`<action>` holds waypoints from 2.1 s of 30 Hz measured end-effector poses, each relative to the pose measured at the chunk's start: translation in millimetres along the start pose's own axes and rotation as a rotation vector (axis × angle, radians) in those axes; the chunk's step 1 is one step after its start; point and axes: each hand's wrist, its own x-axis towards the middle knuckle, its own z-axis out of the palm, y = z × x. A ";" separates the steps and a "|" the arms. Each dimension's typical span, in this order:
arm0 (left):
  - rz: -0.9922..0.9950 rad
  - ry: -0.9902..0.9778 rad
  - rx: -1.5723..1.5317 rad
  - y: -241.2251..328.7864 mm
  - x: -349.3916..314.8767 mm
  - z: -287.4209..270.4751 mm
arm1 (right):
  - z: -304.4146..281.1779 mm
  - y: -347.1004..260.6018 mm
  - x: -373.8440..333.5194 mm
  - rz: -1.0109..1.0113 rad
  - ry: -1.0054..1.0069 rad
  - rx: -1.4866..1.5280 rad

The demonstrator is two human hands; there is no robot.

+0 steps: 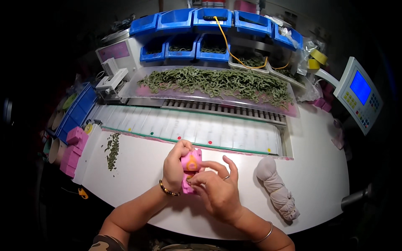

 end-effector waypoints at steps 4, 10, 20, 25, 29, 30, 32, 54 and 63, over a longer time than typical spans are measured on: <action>-0.130 -0.079 -0.140 1.7 8.0 -14.0 | 0.0 5.3 3.9 0.070 0.115 0.088; -0.120 -0.133 0.077 2.8 6.0 -7.2 | -9.2 36.5 -1.4 0.691 0.335 0.893; -0.123 -0.397 0.241 -2.8 -4.9 -2.9 | -9.0 32.7 -2.3 0.628 0.217 0.779; -0.119 -0.389 0.230 2.2 -4.6 -3.9 | -11.9 31.5 4.6 0.221 0.237 0.150; -0.122 -0.390 0.206 3.4 -4.6 -3.8 | -12.5 32.9 4.1 0.111 0.232 -0.035; -0.133 -0.386 0.201 4.0 -4.8 -3.3 | -12.8 32.4 4.0 0.091 0.227 -0.087; -0.139 -0.380 0.203 4.2 -5.1 -2.3 | -13.2 31.4 4.0 0.071 0.221 -0.138; 0.501 -0.424 0.862 -1.3 -6.8 -3.5 | -18.7 33.0 7.1 0.322 0.145 0.183; 0.691 -0.408 1.028 -0.3 -5.9 -3.4 | -13.0 37.4 2.7 0.235 0.160 0.214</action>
